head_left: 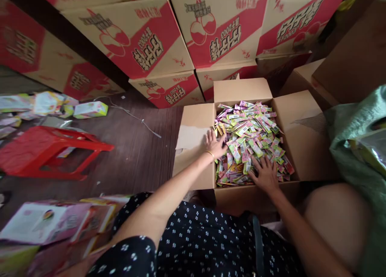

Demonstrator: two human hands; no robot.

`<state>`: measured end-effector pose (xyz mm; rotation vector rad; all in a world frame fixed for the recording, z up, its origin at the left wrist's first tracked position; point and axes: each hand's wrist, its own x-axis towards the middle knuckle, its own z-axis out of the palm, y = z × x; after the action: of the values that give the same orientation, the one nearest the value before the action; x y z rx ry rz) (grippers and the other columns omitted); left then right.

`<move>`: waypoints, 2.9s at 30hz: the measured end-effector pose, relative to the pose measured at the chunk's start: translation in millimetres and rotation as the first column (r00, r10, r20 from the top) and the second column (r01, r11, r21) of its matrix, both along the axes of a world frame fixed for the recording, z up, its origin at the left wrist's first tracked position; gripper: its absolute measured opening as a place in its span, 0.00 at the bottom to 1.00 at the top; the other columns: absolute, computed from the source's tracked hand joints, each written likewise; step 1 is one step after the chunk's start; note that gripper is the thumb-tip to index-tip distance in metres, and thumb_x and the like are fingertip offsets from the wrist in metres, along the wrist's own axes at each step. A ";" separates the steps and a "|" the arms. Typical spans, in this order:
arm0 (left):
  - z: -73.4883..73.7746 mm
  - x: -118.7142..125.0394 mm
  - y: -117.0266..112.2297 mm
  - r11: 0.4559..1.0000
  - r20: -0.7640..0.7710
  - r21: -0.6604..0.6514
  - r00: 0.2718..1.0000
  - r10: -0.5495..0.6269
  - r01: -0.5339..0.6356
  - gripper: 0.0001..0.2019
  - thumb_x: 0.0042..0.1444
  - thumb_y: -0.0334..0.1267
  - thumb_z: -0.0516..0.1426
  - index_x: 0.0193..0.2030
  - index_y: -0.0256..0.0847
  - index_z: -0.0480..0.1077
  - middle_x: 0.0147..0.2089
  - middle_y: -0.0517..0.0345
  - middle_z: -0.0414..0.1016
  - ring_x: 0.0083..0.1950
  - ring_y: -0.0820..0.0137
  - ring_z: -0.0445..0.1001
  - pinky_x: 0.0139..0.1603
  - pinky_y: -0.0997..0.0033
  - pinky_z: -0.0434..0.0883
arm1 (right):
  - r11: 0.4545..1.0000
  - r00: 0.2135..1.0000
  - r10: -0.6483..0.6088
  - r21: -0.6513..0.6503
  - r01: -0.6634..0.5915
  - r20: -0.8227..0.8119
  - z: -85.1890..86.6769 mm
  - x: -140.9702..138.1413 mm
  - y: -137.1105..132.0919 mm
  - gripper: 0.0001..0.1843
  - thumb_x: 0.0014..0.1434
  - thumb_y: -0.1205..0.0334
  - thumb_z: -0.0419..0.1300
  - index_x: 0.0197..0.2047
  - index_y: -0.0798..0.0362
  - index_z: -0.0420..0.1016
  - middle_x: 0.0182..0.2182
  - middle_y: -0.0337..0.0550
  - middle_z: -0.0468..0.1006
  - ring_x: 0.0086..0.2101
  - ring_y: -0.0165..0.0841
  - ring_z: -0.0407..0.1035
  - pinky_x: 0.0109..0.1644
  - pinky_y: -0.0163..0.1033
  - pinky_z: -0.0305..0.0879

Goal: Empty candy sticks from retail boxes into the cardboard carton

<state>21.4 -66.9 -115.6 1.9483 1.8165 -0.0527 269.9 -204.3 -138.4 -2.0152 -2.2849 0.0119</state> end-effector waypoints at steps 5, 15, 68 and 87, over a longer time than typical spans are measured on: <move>-15.3 70.1 -24.9 0.978 0.153 -0.106 0.969 0.193 -0.178 0.33 0.68 0.54 0.48 0.78 0.54 0.52 0.83 0.44 0.40 0.83 0.48 0.36 0.78 0.35 0.45 | 0.980 0.999 -0.038 -0.197 0.040 0.016 2.7 -5.3 12.7 0.25 0.71 0.46 0.52 0.61 0.49 0.78 0.65 0.58 0.70 0.71 0.56 0.53 0.72 0.68 0.43; 12.9 65.0 -25.9 0.954 0.180 0.252 0.961 -0.211 0.162 0.39 0.61 0.57 0.58 0.77 0.54 0.55 0.82 0.42 0.41 0.82 0.40 0.38 0.74 0.27 0.49 | 0.971 0.973 -0.229 -0.074 0.227 -0.011 132.8 -18.3 23.7 0.16 0.69 0.54 0.56 0.50 0.53 0.79 0.49 0.53 0.81 0.54 0.49 0.70 0.71 0.63 0.53; 326.0 234.9 -124.4 0.846 0.858 0.505 0.204 -0.471 -0.170 0.22 0.54 0.52 0.53 0.45 0.48 0.84 0.43 0.66 0.86 0.50 0.62 0.81 0.55 0.67 0.76 | 0.786 0.812 -0.573 0.354 0.507 0.108 260.4 243.9 -151.0 0.47 0.61 0.45 0.67 0.78 0.41 0.52 0.61 0.52 0.65 0.58 0.46 0.61 0.61 0.50 0.66; 280.4 189.9 -157.3 0.689 0.714 0.534 0.175 -0.678 0.491 0.17 0.64 0.48 0.54 0.45 0.44 0.82 0.41 0.58 0.83 0.40 0.68 0.79 0.42 0.75 0.76 | 0.749 0.722 -0.662 0.219 0.625 0.201 240.4 263.8 15.5 0.29 0.73 0.62 0.42 0.75 0.51 0.58 0.75 0.60 0.50 0.67 0.55 0.54 0.67 0.70 0.54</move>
<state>211.3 -224.3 164.9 2.0438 0.2757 0.7935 533.7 -188.9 101.9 -2.7483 -1.4868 -0.4821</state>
